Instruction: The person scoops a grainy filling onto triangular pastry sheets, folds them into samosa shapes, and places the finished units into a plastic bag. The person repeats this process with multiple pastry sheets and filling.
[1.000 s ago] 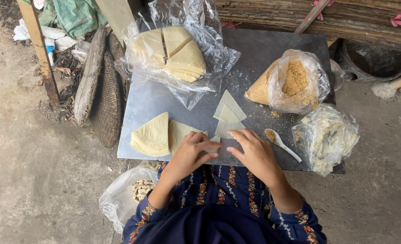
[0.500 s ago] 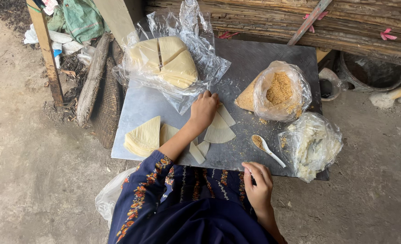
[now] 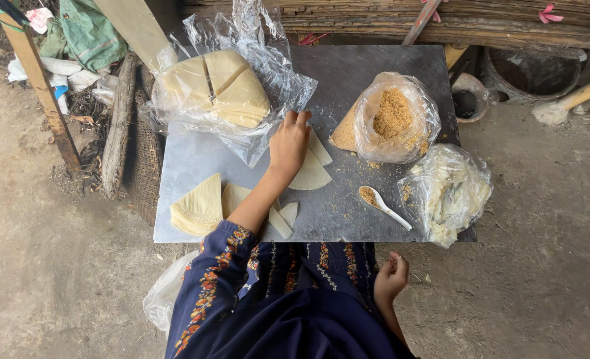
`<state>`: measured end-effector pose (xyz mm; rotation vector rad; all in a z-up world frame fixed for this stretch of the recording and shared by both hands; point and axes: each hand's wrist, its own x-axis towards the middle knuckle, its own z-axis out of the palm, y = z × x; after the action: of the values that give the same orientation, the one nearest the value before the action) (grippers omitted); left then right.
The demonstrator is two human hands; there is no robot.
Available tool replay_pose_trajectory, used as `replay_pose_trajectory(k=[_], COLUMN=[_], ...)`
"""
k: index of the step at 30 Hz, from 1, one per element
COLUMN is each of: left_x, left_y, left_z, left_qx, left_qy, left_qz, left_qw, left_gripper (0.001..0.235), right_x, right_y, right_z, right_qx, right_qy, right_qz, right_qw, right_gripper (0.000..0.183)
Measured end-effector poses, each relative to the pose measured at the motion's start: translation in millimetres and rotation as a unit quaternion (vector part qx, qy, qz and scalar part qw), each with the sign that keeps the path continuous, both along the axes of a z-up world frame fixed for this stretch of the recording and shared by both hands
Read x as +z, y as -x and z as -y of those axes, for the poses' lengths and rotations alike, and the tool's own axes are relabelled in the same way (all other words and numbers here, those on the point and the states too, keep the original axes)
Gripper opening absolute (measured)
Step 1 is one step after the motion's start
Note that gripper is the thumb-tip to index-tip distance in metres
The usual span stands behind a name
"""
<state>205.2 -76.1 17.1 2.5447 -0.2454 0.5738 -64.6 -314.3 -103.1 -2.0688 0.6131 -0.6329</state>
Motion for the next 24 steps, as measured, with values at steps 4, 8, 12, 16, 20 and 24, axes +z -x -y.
replay_pose_trajectory(k=[4, 8, 12, 16, 20, 24], left_x=[0, -8, -13, -2, 16, 48], left_y=[24, 35, 35, 32, 42, 57], left_z=[-9, -20, -22, -18, -25, -36], left_qx=[0.005, -0.025, -0.052, -0.032, -0.061, -0.078], left_qy=[-0.086, -0.086, -0.037, -0.037, 0.023, 0.076], left_qz=[-0.064, -0.126, -0.108, -0.112, -0.07, -0.063], left_qw=[0.994, 0.988, 0.992, 0.993, 0.995, 0.992], left_gripper=[0.024, 0.026, 0.015, 0.012, 0.029, 0.024], right_x=[3, 0, 1, -4, 3, 17], right_y=[8, 3, 13, 16, 21, 16], right_z=[2, 5, 12, 12, 17, 37], right_qx=[-0.027, 0.045, 0.229, 0.05, -0.102, 0.028], right_qy=[-0.045, -0.25, -0.035, -0.014, 0.09, 0.246], right_qz=[-0.211, -0.29, -0.344, -0.303, -0.11, 0.172], right_qw=[0.976, 0.923, 0.91, 0.951, 0.985, 0.953], right_gripper=[0.024, 0.039, 0.035, 0.032, 0.02, 0.009])
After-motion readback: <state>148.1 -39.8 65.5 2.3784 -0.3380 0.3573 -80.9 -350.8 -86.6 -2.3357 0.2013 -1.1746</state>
